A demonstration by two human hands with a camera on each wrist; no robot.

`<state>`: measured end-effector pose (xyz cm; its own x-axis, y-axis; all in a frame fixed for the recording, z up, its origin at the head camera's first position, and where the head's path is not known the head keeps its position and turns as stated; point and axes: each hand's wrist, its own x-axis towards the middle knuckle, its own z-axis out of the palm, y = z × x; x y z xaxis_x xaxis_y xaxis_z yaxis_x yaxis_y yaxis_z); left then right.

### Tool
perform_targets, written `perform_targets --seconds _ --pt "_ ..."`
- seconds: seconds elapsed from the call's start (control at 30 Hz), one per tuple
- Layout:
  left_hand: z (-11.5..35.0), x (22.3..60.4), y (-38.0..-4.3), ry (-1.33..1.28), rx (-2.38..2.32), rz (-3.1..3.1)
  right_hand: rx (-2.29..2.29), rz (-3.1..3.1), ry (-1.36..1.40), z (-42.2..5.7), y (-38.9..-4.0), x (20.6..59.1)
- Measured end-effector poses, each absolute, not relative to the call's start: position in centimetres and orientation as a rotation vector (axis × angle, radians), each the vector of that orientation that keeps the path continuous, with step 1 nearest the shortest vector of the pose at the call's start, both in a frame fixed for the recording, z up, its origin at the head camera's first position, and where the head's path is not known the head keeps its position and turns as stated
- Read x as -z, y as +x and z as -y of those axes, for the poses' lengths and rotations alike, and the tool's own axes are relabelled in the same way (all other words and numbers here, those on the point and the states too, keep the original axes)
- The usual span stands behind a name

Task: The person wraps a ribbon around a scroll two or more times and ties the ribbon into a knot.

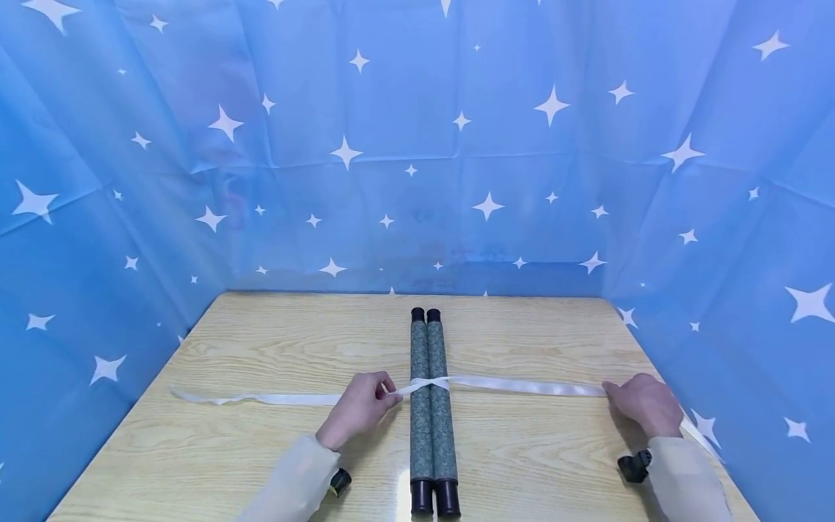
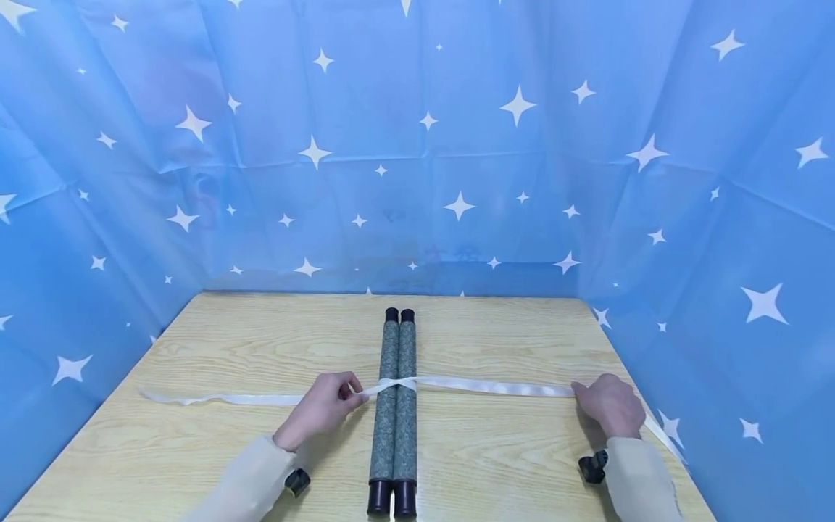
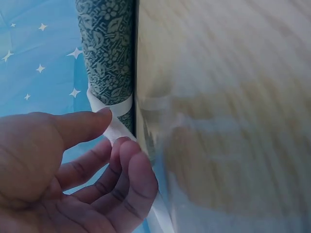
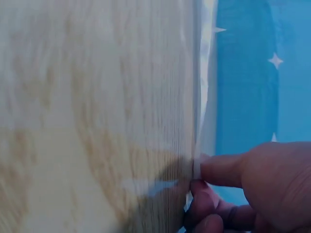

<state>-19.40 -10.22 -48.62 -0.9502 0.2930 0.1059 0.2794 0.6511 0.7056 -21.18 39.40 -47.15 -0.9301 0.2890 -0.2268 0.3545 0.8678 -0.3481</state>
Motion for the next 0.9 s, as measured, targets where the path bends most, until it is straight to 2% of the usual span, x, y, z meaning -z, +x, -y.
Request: perform_targets --seconds 0.33,0.9 --pt "10.0 48.2 -19.5 0.430 -1.330 -2.774 0.729 -3.001 0.395 -39.1 -21.2 47.4" --pt "9.0 46.2 -20.3 0.510 -1.644 -2.579 1.201 -3.027 0.134 -36.9 -22.5 45.5"
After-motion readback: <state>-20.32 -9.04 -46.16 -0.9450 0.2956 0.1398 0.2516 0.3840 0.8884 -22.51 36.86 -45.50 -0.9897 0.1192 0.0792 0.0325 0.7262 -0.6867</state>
